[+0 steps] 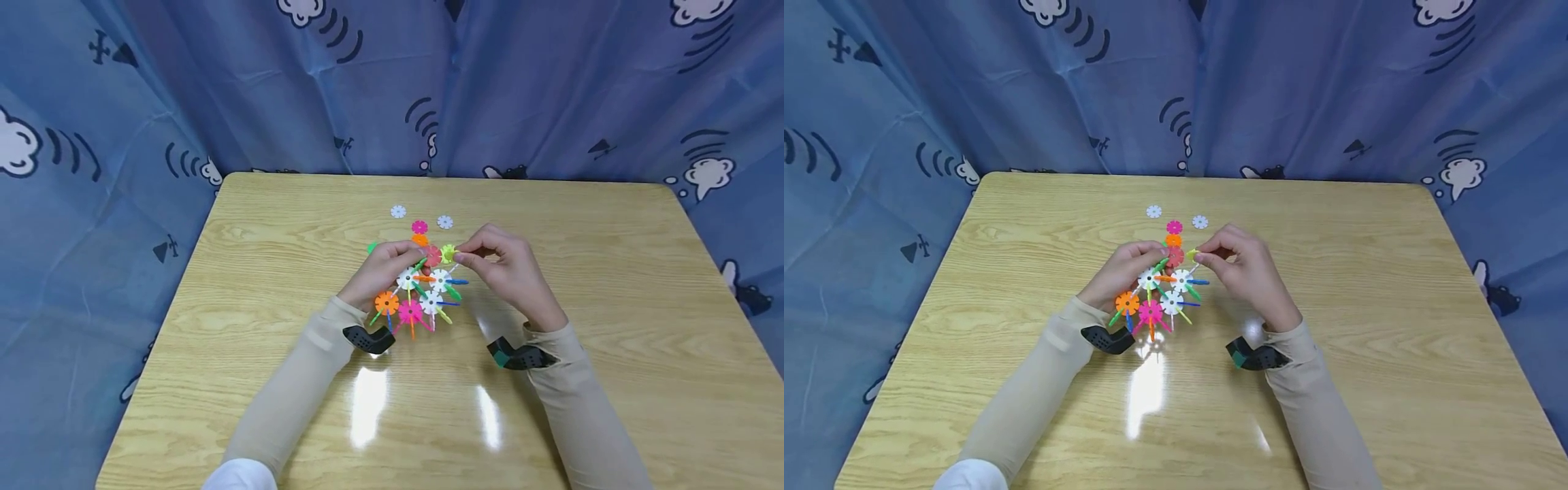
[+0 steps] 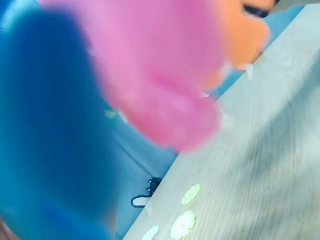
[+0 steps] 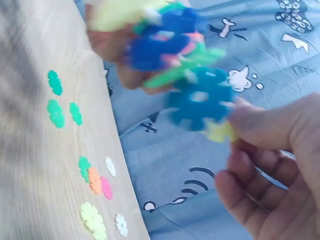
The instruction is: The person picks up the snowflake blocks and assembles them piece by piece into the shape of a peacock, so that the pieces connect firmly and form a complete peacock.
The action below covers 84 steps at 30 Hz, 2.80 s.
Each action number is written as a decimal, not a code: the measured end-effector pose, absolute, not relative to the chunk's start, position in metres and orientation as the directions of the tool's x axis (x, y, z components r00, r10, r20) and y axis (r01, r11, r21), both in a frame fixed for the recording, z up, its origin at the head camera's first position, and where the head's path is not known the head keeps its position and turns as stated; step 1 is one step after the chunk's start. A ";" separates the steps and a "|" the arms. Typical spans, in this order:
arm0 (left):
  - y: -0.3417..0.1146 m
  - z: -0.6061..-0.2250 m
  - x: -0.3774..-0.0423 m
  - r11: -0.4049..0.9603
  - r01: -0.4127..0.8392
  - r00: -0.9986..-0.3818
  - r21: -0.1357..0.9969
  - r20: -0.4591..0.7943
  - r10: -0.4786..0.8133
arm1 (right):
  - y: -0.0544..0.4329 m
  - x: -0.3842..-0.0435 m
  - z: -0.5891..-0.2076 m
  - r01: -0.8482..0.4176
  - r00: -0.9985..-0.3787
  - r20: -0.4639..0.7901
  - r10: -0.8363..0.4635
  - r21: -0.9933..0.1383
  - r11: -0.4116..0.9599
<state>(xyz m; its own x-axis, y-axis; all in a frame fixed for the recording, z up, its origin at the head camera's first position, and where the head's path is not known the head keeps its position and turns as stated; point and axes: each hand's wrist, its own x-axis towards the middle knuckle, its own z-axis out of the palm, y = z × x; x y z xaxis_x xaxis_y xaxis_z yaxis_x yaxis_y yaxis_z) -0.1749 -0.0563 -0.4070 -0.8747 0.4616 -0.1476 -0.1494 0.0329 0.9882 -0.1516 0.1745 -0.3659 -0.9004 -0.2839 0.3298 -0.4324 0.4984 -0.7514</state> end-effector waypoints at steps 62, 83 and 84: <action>-0.045 -0.410 -0.171 0.050 -0.187 -0.880 0.981 -0.190 0.435 | 0.175 -0.148 -0.365 -0.251 -0.950 0.085 -0.300 -0.778 0.575; -0.049 -0.409 -0.172 -0.005 -0.142 -0.907 0.990 -0.128 0.402 | 0.174 -0.152 -0.363 0.011 -0.973 -0.111 -0.200 -0.896 0.445; -0.049 -0.409 -0.172 0.000 -0.139 -0.908 0.990 -0.128 0.400 | 0.172 -0.151 -0.363 0.006 -0.977 -0.103 -0.188 -0.890 0.456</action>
